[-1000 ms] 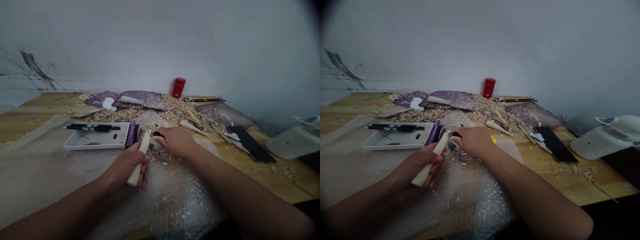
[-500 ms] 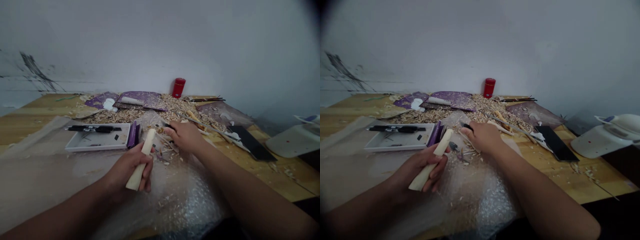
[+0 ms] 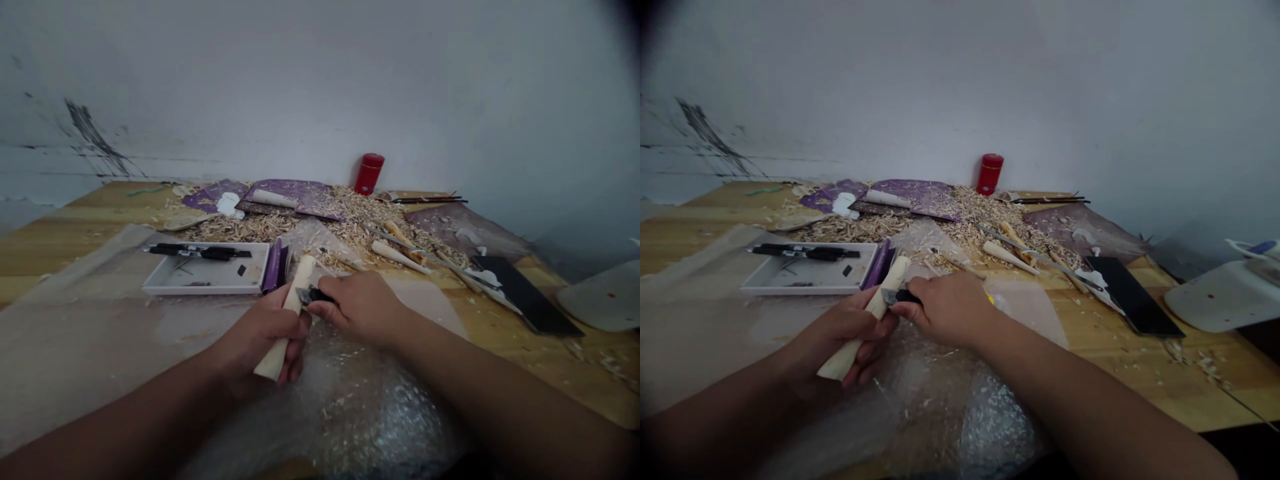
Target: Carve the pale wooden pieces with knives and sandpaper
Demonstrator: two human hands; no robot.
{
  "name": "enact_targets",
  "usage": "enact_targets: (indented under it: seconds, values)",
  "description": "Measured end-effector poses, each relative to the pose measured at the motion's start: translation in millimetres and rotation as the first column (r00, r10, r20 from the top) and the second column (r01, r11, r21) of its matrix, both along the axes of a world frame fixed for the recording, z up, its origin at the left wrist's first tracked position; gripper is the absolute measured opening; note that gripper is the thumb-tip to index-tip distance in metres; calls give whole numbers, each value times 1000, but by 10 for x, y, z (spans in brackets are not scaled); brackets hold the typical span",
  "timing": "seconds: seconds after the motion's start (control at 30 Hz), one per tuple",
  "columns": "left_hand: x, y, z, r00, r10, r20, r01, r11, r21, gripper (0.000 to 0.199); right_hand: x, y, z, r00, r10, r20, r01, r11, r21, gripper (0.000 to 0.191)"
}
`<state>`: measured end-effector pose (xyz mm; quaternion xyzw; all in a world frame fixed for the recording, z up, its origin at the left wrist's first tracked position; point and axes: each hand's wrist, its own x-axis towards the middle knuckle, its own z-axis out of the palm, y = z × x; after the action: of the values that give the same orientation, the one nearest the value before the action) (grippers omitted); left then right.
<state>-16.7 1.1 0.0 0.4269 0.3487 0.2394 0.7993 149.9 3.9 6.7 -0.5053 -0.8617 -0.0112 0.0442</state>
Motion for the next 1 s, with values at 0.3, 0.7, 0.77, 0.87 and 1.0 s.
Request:
enact_targets:
  seconds: [0.3, 0.7, 0.77, 0.87, 1.0]
  values:
    - [-23, -57, 17, 998, -19, 60, 20, 1000, -14, 16, 12, -35, 34, 1000, -2, -18, 2, 1000, 14, 51]
    - [25, -131, 83, 993, -95, 66, 99, 993, -71, 27, 326, 302, 15, 925, -379, 1, 378, 922, 87, 58]
    - [8, -128, 91, 995, -86, 59, 89, 995, -38, 25, 422, 341, 46, 910, -412, -52, 415, 900, 136, 58]
    - [-27, -72, 70, 997, -49, 59, 48, 999, 25, 22, 392, 274, 77, 937, -339, -84, 348, 925, 151, 58]
    - [-42, -5, 23, 994, -18, 104, 14, 999, 40, 20, 156, 95, 57, 986, -158, -49, 162, 983, 90, 55]
